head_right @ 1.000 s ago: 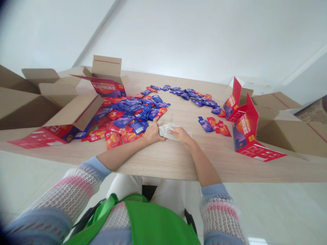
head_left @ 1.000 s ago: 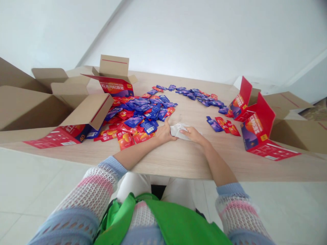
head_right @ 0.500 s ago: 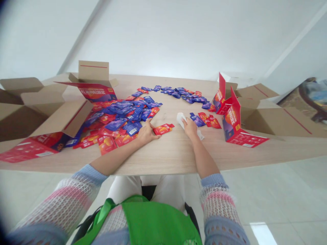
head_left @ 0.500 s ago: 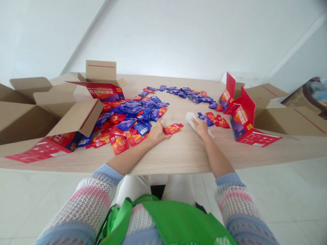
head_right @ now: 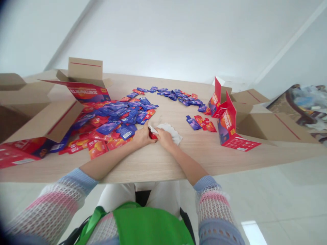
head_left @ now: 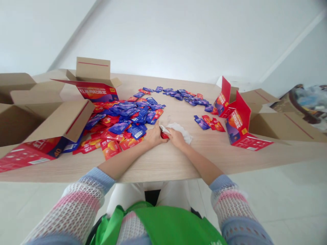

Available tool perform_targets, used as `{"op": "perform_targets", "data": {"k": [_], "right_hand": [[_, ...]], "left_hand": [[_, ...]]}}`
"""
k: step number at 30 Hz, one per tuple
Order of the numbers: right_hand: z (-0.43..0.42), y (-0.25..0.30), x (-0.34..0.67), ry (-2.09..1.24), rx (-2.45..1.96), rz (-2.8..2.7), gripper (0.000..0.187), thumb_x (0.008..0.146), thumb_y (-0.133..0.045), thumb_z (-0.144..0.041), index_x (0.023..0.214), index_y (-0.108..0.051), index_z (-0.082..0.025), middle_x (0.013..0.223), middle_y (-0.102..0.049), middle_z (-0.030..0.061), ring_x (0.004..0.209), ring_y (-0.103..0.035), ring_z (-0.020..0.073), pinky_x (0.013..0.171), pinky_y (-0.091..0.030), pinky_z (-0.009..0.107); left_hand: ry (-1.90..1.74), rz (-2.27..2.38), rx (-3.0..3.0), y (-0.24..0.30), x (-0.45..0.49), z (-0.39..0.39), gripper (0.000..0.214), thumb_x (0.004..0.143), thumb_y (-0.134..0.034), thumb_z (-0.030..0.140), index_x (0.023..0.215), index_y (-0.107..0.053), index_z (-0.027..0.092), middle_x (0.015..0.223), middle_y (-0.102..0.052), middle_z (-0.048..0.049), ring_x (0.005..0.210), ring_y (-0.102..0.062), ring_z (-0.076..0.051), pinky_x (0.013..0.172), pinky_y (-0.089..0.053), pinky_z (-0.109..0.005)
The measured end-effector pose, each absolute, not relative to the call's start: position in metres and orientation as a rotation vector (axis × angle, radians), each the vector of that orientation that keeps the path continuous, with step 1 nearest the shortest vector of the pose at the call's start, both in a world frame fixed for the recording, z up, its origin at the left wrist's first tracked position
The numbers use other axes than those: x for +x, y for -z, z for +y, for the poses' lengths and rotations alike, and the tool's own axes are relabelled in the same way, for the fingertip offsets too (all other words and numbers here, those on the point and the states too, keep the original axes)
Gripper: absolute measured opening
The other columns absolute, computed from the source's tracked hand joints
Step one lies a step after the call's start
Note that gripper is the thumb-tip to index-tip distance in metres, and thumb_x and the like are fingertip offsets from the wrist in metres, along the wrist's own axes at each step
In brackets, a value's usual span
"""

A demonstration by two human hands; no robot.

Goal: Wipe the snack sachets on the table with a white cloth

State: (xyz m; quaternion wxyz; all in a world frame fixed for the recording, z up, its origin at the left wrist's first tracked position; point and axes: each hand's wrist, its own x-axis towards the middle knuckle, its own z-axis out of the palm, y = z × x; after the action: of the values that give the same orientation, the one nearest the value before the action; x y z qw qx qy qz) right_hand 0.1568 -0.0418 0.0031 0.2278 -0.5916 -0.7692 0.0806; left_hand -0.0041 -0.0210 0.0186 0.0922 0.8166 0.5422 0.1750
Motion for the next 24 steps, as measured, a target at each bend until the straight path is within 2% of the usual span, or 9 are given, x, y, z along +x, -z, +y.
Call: {"op": "perform_targets", "data": {"k": [5, 9, 12, 17, 24], "right_hand": [[-0.042, -0.015, 0.16, -0.418, -1.41, -2.17, 0.04, 0.093, -0.039, -0.048, 0.112, -0.062, -0.021, 0.102, -0.067, 0.0067, 0.094, -0.06, 0.0217, 0.082, -0.043, 0.03], [-0.042, -0.024, 0.179, -0.755, -1.24, -2.15, 0.045, 0.091, -0.038, -0.054, 0.095, -0.064, -0.018, 0.079, -0.064, 0.0015, 0.072, -0.056, 0.0158, 0.066, -0.042, 0.024], [-0.04, -0.026, 0.197, -0.901, -1.252, -2.127, 0.049, 0.089, -0.039, -0.057, 0.092, -0.064, -0.015, 0.073, -0.061, 0.0005, 0.063, -0.051, 0.0139, 0.058, -0.038, 0.022], [-0.036, -0.022, 0.235, -0.53, -1.612, -1.978, 0.047, 0.09, -0.038, -0.054, 0.083, -0.064, -0.015, 0.069, -0.061, 0.0022, 0.063, -0.051, 0.016, 0.057, -0.034, 0.024], [-0.027, -0.02, 0.27, -0.147, -2.019, -1.621, 0.045, 0.091, -0.037, -0.048, 0.086, -0.066, -0.013, 0.08, -0.067, 0.0137, 0.076, -0.059, 0.0254, 0.066, -0.039, 0.03]], "left_hand": [[-0.533, 1.614, 2.373, -0.022, -0.004, -0.023, 0.112, 0.063, -0.067, 0.056, 0.145, -0.004, 0.012, 0.105, -0.066, -0.0116, 0.095, -0.065, -0.03, 0.073, -0.047, -0.032], [-0.471, 1.61, 2.353, -0.022, -0.003, -0.025, 0.114, 0.06, -0.072, 0.052, 0.144, -0.006, 0.013, 0.104, -0.066, -0.0113, 0.096, -0.064, -0.031, 0.074, -0.046, -0.032], [-0.517, 1.565, 2.373, -0.021, -0.002, -0.025, 0.11, 0.061, -0.072, 0.054, 0.143, -0.011, 0.013, 0.106, -0.064, -0.011, 0.098, -0.063, -0.03, 0.076, -0.046, -0.033], [-0.575, 1.566, 2.347, -0.018, -0.003, -0.024, 0.1, 0.061, -0.071, 0.056, 0.139, -0.022, 0.015, 0.105, -0.064, -0.0088, 0.097, -0.063, -0.028, 0.078, -0.046, -0.032], [-0.596, 1.531, 2.334, -0.019, -0.004, -0.025, 0.099, 0.061, -0.072, 0.053, 0.138, -0.022, 0.016, 0.1, -0.065, -0.0062, 0.094, -0.064, -0.026, 0.075, -0.047, -0.031]]}}
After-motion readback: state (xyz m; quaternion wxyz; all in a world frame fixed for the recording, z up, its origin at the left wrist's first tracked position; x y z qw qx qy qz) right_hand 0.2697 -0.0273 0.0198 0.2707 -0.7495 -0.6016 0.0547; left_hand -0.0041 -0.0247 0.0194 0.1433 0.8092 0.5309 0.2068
